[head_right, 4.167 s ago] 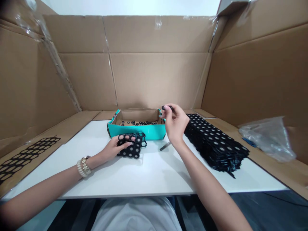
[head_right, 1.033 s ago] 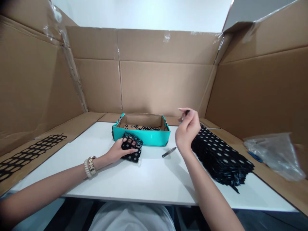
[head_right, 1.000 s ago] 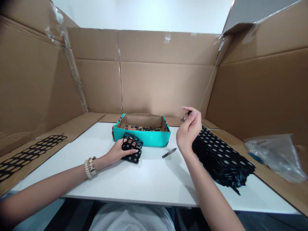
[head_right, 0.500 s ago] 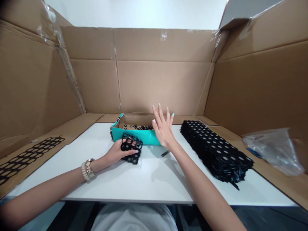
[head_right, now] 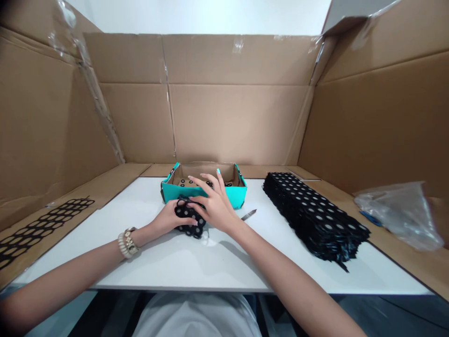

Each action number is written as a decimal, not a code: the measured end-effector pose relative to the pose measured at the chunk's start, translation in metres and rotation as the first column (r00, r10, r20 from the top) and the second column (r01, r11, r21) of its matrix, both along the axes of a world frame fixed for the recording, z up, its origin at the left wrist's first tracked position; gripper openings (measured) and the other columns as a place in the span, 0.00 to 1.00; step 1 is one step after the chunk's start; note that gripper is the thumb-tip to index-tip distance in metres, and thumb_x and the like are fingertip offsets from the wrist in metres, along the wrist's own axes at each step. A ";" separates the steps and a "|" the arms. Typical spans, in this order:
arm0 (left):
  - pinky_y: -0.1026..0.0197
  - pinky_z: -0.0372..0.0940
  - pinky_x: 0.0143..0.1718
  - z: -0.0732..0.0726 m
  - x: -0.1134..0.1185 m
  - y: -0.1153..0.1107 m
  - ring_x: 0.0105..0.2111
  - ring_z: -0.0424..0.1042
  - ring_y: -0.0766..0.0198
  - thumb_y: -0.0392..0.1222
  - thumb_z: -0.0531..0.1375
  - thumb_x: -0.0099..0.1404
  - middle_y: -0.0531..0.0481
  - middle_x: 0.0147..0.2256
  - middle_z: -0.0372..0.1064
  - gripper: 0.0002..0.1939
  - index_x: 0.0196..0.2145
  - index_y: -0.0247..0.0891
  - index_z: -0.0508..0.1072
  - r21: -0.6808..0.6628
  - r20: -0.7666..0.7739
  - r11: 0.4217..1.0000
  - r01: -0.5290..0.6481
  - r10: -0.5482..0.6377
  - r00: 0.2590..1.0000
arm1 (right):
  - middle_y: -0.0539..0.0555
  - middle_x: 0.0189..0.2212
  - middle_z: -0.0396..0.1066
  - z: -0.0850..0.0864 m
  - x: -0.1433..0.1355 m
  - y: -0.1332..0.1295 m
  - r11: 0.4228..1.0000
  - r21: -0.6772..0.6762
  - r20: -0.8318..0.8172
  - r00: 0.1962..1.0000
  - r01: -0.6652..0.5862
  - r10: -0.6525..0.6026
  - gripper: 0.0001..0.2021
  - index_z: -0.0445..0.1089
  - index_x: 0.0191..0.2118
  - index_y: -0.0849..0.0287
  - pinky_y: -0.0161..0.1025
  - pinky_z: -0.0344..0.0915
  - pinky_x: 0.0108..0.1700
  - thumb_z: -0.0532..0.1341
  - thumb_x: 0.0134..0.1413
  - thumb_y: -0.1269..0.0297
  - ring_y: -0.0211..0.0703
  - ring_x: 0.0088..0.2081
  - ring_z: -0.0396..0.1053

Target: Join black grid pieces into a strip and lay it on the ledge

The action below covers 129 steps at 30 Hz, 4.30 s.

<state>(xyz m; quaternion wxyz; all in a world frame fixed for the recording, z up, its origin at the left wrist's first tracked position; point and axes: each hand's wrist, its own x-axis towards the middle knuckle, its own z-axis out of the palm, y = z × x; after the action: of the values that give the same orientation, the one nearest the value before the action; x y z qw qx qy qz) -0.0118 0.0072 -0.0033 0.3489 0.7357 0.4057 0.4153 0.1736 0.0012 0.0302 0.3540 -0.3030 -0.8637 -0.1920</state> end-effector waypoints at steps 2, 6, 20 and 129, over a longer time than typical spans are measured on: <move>0.61 0.64 0.37 0.001 0.000 0.000 0.37 0.69 0.57 0.50 0.72 0.43 0.49 0.32 0.72 0.23 0.33 0.33 0.73 -0.033 0.007 0.999 0.010 -0.009 1.000 | 0.48 0.57 0.63 0.002 0.001 -0.001 1.000 0.015 -0.032 0.999 -0.010 0.010 0.10 0.76 0.37 0.51 0.66 0.38 0.64 0.57 0.60 0.59 0.53 0.58 0.53; 0.60 0.65 0.36 0.003 -0.001 -0.003 0.36 0.70 0.57 0.52 0.69 0.48 0.48 0.33 0.73 0.22 0.36 0.33 0.74 -0.084 -0.063 0.994 0.076 -0.082 0.995 | 0.49 0.49 0.69 0.005 0.006 -0.001 0.999 0.049 -0.109 0.994 -0.002 0.007 0.09 0.75 0.37 0.50 0.64 0.43 0.63 0.56 0.61 0.64 0.50 0.51 0.57; 0.63 0.65 0.35 -0.003 0.002 -0.010 0.34 0.69 0.61 0.41 0.52 0.65 0.48 0.32 0.72 0.12 0.32 0.36 0.74 0.098 -0.206 0.949 0.299 -0.274 0.939 | 0.57 0.37 0.73 -0.007 -0.006 -0.008 0.937 -0.186 -0.089 0.955 -0.296 0.284 0.14 0.73 0.43 0.58 0.43 0.67 0.42 0.58 0.59 0.55 0.45 0.41 0.68; 0.55 0.64 0.52 0.003 -0.001 -0.004 0.46 0.71 0.54 0.48 0.68 0.52 0.46 0.44 0.75 0.21 0.42 0.36 0.77 0.103 0.099 0.994 -0.039 0.028 0.995 | 0.55 0.30 0.71 0.044 0.063 0.007 0.946 0.121 -0.703 0.699 0.301 -0.133 0.16 0.72 0.47 0.58 0.40 0.66 0.38 0.50 0.65 0.59 0.42 0.32 0.69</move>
<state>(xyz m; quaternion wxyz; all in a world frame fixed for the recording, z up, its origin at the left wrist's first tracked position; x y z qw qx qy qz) -0.0127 0.0031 0.0000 0.3220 0.7251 0.3782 0.4770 0.2369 0.0079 0.0739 0.6548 -0.4102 -0.6011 -0.2041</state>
